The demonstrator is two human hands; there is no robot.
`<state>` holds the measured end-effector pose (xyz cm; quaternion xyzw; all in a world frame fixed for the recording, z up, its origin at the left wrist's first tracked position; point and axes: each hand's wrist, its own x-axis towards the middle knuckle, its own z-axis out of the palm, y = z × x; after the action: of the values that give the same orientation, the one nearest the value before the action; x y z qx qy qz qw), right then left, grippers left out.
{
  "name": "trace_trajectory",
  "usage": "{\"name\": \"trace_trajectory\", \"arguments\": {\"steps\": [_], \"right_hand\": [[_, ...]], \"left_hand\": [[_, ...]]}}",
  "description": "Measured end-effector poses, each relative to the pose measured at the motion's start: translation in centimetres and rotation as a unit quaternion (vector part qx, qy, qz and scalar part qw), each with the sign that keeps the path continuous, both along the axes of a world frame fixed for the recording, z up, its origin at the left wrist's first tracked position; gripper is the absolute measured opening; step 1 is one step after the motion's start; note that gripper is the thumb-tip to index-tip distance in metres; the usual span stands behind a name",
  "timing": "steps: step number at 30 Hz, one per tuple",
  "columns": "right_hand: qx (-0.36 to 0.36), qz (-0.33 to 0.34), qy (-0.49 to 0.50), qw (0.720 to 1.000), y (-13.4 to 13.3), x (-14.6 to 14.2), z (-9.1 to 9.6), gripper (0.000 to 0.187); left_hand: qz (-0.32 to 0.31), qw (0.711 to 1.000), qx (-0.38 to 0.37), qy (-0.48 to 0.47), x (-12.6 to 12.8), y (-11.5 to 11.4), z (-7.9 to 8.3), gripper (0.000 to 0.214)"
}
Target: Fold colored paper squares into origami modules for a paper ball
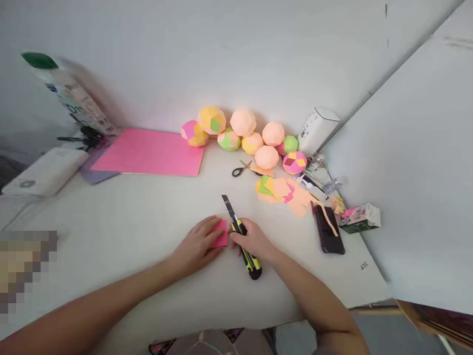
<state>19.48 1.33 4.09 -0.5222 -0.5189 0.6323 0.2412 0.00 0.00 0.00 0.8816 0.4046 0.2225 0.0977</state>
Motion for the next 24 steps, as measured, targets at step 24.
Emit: {"name": "trace_trajectory", "arguments": {"steps": [24], "right_hand": [[0.006, 0.044, -0.033, 0.998, 0.8, 2.3, 0.6, 0.028]], "left_hand": [[0.066, 0.997, 0.03, 0.007, -1.8, 1.3, 1.6, 0.038]]}}
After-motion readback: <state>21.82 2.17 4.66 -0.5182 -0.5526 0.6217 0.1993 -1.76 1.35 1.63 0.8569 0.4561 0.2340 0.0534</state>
